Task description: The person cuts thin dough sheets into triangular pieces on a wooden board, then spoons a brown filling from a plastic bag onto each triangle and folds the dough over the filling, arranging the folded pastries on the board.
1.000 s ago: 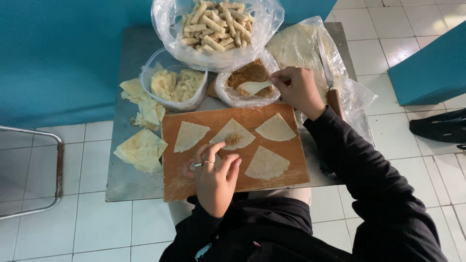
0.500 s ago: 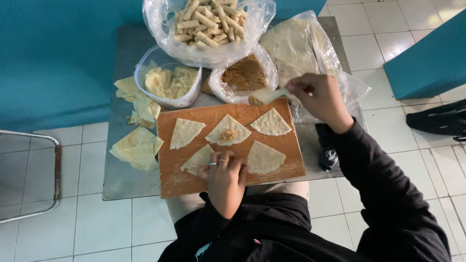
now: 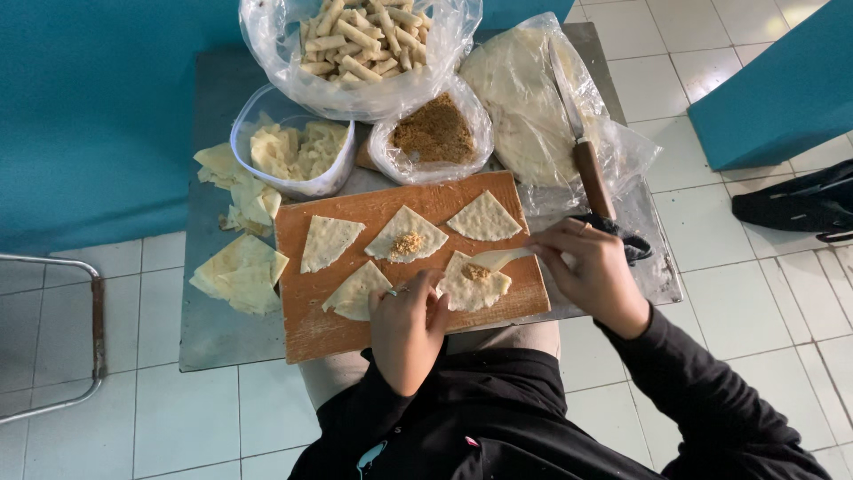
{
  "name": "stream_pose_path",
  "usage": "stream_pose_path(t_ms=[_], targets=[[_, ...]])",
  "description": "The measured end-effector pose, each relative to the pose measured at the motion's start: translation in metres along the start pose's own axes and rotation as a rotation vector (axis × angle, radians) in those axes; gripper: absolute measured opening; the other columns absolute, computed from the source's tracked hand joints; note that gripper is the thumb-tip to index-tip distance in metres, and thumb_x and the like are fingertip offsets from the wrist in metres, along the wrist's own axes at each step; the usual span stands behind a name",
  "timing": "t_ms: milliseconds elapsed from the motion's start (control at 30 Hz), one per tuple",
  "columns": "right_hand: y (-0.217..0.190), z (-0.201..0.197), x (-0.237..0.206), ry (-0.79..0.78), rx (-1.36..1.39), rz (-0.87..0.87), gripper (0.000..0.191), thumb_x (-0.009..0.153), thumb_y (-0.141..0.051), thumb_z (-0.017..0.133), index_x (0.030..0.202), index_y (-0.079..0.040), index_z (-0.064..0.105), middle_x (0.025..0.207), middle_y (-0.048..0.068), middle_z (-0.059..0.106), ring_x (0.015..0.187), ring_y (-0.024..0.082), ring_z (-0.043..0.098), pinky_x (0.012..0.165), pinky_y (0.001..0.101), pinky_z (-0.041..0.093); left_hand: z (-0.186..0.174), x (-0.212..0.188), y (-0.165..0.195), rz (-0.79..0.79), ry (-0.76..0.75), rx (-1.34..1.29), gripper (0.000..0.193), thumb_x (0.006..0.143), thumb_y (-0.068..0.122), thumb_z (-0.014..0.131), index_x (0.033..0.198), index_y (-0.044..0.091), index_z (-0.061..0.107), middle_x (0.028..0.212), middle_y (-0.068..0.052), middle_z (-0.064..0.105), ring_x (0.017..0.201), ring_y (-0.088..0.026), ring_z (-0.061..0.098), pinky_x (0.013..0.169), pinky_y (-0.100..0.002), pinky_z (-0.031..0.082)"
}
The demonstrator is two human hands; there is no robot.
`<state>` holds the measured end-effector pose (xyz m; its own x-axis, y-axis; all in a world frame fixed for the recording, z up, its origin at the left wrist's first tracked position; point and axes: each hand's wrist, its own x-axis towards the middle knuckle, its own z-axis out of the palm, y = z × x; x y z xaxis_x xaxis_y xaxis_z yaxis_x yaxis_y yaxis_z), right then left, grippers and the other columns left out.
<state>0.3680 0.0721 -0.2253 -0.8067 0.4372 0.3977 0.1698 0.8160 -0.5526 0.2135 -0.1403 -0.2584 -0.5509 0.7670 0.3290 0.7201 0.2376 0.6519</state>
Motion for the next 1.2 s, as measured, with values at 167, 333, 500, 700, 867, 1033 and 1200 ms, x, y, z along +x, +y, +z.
stream_pose_path(t_ms=[167,333,500,700,867,1033,1200], targets=[[-0.013,0.004,-0.015,0.048,-0.091,-0.139,0.023,0.085,0.005,0.072,0.106,-0.004,0.076,0.100,0.009,0.070,0.088,0.025,0.070,0.078,0.0335,0.058,0.000,-0.002,-0.001,-0.013,-0.022,-0.012,0.021,0.090,0.014,0.071,0.111,0.012,0.065,0.071,-0.001,0.066,0.070,-0.023,0.067,0.080,-0.041,0.041],[-0.020,0.001,-0.018,0.061,-0.102,-0.271,0.027,0.082,0.007,0.073,0.108,-0.002,0.074,0.100,0.009,0.068,0.086,0.024,0.068,0.077,0.0340,0.057,0.000,-0.003,-0.002,0.049,0.011,-0.008,0.022,0.088,0.016,0.072,0.108,0.010,0.065,0.082,-0.004,0.067,0.080,-0.025,0.066,0.081,-0.042,0.041],[-0.021,0.001,-0.020,0.021,-0.125,-0.360,0.040,0.073,0.011,0.072,0.111,-0.002,0.075,0.102,0.008,0.069,0.087,0.023,0.068,0.075,0.0336,0.058,0.002,-0.004,-0.004,-0.010,-0.046,-0.012,0.021,0.089,0.017,0.072,0.108,0.010,0.066,0.080,-0.003,0.066,0.079,-0.025,0.065,0.082,-0.042,0.042],[-0.017,0.000,-0.018,0.048,-0.137,-0.378,0.039,0.074,0.008,0.076,0.111,-0.002,0.075,0.103,0.008,0.068,0.088,0.023,0.068,0.076,0.0341,0.057,0.006,-0.006,-0.007,0.044,0.001,0.013,0.019,0.092,0.018,0.070,0.109,0.009,0.070,0.084,-0.005,0.064,0.078,-0.025,0.063,0.086,-0.043,0.044],[-0.016,0.001,-0.019,0.090,-0.116,-0.306,0.028,0.080,0.008,0.077,0.106,-0.001,0.074,0.099,0.009,0.069,0.083,0.023,0.067,0.074,0.0338,0.056,0.007,-0.007,-0.006,0.087,0.028,0.047,0.021,0.092,0.017,0.071,0.111,0.009,0.071,0.086,-0.005,0.060,0.082,-0.026,0.062,0.085,-0.043,0.044],[-0.014,0.003,-0.020,0.078,-0.081,-0.209,0.027,0.081,0.007,0.074,0.105,-0.003,0.076,0.097,0.008,0.070,0.083,0.022,0.069,0.074,0.0320,0.058,0.005,-0.006,-0.005,0.090,0.003,0.018,0.022,0.091,0.015,0.072,0.112,0.010,0.072,0.085,-0.005,0.060,0.081,-0.026,0.062,0.083,-0.043,0.044],[-0.013,0.004,-0.017,0.048,-0.064,-0.121,0.022,0.085,0.004,0.074,0.105,-0.004,0.077,0.097,0.008,0.072,0.080,0.020,0.071,0.071,0.0304,0.058,0.002,-0.004,-0.004,0.090,0.019,-0.009,0.023,0.089,0.015,0.074,0.112,0.010,0.074,0.084,-0.004,0.061,0.083,-0.026,0.062,0.081,-0.043,0.044]])
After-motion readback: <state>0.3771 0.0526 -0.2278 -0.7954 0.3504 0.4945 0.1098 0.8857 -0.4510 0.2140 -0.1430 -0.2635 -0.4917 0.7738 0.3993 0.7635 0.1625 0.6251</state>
